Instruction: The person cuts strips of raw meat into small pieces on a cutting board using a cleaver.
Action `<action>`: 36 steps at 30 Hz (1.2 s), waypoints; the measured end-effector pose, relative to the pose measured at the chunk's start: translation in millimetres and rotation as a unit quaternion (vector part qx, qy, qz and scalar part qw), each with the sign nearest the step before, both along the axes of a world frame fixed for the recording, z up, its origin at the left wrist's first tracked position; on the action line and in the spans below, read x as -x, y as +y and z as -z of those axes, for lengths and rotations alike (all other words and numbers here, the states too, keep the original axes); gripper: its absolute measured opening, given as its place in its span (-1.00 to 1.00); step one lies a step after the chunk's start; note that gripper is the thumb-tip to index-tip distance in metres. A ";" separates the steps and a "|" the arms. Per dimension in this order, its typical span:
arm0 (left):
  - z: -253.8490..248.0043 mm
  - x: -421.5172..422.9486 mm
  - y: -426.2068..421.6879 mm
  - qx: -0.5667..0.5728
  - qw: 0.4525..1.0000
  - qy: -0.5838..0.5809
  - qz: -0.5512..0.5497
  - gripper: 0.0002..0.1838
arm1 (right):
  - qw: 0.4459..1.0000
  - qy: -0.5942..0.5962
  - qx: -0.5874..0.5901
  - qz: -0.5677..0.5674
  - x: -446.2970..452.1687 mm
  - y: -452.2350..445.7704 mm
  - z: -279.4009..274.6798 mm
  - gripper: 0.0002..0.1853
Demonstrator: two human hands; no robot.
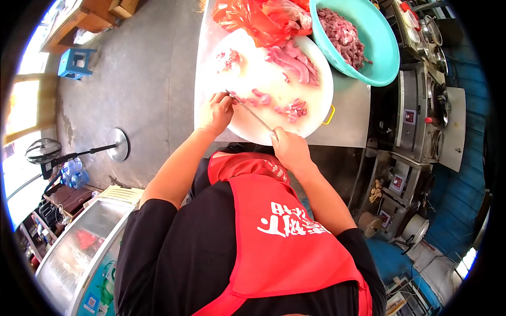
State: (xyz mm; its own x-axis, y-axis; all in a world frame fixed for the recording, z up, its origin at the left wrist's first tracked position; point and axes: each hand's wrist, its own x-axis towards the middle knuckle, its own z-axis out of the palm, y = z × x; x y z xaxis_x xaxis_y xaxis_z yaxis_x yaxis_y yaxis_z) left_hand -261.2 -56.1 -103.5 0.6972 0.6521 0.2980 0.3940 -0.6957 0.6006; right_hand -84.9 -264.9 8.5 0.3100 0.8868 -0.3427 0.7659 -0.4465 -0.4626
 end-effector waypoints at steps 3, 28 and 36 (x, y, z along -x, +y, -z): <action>1.2 -2.8 -1.3 -0.015 1.000 0.003 0.007 -0.76 | 0.999 -0.007 0.023 -0.025 -0.7 15.3 11.7 -0.77; -4.3 -128.9 -55.9 0.230 0.968 -0.023 0.099 -0.57 | 0.947 0.073 -0.006 0.314 -37.3 -134.2 -4.8 -0.67; -24.5 -172.1 -0.2 0.248 0.958 0.044 0.137 -0.80 | 0.930 0.107 -0.022 0.351 -30.8 -163.1 1.4 -0.67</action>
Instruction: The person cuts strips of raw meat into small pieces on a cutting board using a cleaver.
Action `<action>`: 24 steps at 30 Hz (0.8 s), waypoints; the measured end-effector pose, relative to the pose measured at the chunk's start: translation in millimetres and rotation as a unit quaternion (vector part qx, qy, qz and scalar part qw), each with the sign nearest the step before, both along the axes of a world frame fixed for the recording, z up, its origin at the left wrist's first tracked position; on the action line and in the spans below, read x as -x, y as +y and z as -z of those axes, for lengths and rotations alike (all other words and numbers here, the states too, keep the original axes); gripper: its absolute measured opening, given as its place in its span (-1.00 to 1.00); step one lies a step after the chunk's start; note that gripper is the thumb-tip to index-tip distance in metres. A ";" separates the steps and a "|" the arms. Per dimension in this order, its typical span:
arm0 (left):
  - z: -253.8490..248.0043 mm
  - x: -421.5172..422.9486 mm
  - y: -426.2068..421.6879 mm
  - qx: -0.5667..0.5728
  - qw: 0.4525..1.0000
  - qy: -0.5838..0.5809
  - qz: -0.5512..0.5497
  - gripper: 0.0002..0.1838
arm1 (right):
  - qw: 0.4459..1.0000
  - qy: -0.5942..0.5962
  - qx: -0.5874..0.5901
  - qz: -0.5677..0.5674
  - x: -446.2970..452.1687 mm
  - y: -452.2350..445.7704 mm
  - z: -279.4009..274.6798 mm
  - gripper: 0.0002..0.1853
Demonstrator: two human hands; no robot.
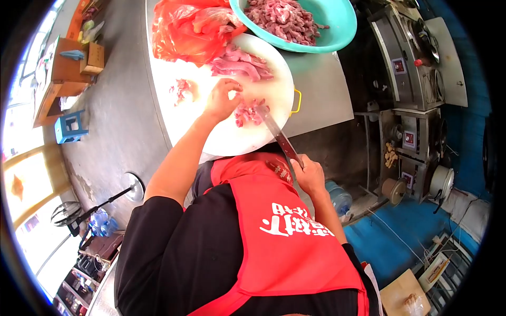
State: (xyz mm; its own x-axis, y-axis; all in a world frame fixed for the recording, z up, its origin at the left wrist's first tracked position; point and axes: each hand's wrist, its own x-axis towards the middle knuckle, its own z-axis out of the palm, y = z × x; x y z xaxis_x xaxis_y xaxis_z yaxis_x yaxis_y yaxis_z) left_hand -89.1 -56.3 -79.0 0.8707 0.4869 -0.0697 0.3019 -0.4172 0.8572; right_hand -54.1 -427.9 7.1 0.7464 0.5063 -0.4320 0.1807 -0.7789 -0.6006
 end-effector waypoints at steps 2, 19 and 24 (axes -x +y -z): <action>6.6 -12.3 12.1 -0.149 0.988 -0.009 0.032 -0.74 | 0.991 -0.117 -0.033 -0.051 -2.9 -4.1 5.3 -0.68; -11.0 39.0 -43.0 -0.089 0.981 0.125 0.123 -0.08 | 0.806 0.499 -0.184 0.262 -56.9 -58.7 100.5 -0.70; 6.0 29.1 -68.3 -0.055 0.983 0.160 0.075 0.03 | 0.833 0.462 -0.191 0.237 -58.9 -31.9 92.5 -0.70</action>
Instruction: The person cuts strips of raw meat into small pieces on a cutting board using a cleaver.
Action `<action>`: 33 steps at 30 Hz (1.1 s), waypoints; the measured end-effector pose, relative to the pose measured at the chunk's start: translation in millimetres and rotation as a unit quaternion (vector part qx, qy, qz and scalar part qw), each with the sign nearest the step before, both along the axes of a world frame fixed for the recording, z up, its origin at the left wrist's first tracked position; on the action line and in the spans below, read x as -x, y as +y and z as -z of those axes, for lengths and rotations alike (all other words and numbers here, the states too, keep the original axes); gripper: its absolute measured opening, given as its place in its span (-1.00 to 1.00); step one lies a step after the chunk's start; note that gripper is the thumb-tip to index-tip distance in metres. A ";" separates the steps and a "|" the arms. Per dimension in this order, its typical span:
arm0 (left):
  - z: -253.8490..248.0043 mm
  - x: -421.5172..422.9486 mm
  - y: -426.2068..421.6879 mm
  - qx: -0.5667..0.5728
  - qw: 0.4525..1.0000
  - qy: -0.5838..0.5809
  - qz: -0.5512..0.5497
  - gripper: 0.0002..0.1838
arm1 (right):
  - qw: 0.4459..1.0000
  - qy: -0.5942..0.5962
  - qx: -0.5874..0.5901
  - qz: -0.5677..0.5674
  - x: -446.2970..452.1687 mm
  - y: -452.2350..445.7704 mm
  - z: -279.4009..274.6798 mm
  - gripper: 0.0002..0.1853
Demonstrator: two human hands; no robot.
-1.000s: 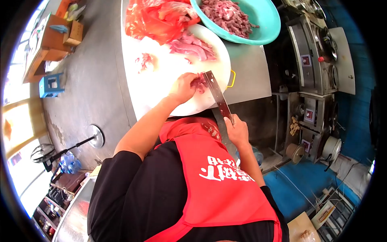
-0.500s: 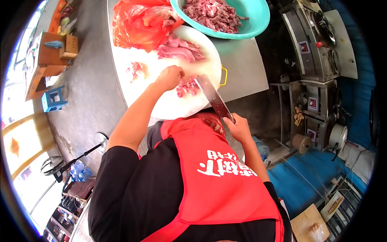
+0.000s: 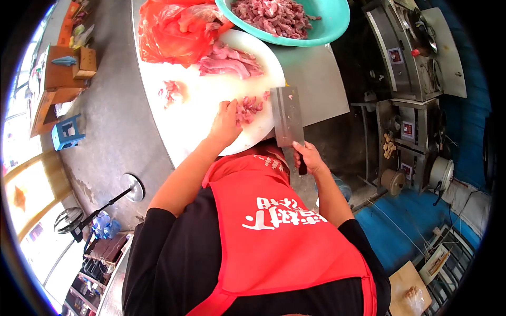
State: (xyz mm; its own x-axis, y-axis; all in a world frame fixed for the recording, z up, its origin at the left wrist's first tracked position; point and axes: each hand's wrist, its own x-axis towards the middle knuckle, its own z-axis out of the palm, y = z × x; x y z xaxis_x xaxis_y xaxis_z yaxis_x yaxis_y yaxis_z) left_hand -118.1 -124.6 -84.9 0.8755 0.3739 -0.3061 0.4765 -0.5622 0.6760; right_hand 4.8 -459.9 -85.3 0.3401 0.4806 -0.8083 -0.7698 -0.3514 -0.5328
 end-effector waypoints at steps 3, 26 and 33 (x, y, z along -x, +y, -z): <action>-2.4 1.0 -9.8 0.001 1.000 -0.011 -0.008 0.03 | 0.999 -0.015 -0.005 -0.049 9.6 36.2 -0.8 -0.69; -128.9 -272.6 139.1 -0.035 0.971 -0.222 -0.081 -0.40 | 0.940 -0.334 0.032 0.064 -66.6 134.4 -153.4 -0.75; -47.7 -162.4 154.7 -0.006 0.950 -0.197 -0.241 -0.65 | 0.962 -0.232 -0.042 0.136 -30.9 93.5 -117.0 -0.81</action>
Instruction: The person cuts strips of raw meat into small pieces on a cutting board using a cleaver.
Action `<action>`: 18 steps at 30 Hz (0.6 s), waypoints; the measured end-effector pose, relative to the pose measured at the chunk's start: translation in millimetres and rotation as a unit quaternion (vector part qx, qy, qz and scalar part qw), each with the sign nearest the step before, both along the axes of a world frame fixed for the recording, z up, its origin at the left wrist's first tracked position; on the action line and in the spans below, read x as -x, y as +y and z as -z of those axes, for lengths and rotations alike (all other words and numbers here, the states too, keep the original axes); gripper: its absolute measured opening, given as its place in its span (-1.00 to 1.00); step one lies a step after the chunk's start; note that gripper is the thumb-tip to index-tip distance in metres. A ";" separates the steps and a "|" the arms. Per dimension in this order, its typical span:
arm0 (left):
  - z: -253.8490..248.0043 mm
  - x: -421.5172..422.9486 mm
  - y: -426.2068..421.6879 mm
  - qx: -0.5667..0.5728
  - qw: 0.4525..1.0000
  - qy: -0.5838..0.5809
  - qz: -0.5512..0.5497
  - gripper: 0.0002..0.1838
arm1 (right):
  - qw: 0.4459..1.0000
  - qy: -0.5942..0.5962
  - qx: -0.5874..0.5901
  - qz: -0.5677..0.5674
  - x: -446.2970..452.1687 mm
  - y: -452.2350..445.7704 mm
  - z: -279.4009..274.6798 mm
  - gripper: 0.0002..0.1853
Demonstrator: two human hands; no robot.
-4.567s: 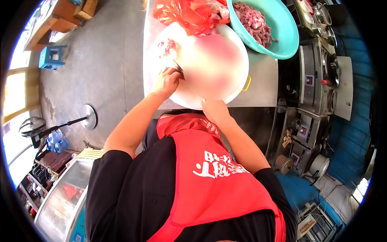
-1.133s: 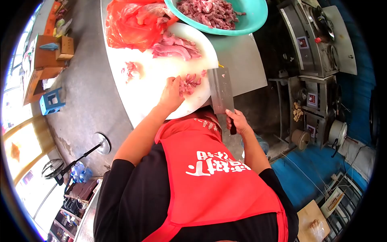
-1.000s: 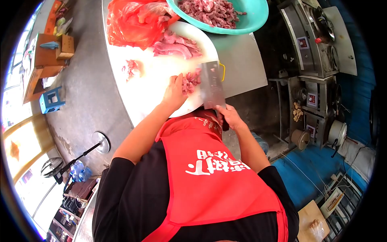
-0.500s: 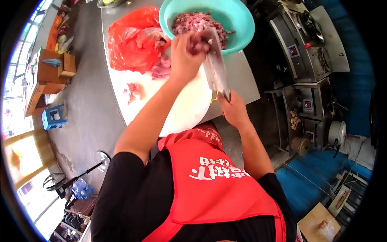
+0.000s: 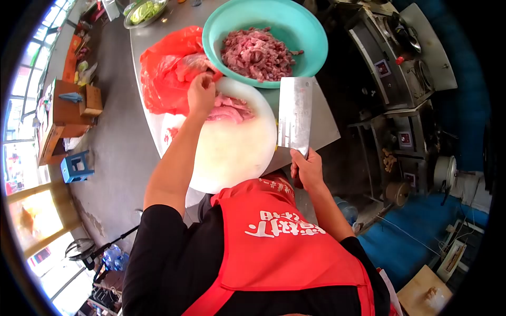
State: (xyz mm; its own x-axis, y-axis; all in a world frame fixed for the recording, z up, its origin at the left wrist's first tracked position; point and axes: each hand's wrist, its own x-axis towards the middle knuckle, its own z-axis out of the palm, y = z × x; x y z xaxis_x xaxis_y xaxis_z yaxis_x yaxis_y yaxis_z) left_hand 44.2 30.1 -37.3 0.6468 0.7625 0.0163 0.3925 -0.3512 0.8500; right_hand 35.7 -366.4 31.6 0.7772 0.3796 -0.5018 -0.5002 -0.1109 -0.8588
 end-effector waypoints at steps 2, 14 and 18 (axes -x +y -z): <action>17.9 35.8 -4.6 -0.014 0.991 0.081 0.104 -0.68 | 1.000 -0.013 0.009 -0.011 9.4 -9.0 4.6 -0.82; 26.4 64.3 -19.7 -0.255 0.913 0.254 0.193 -0.79 | 0.994 -0.009 0.091 -0.065 48.9 -7.8 2.4 -0.81; 23.7 65.9 -16.4 -0.279 0.912 0.217 0.206 -0.71 | 0.992 -0.015 0.107 -0.064 58.6 -14.9 3.0 -0.82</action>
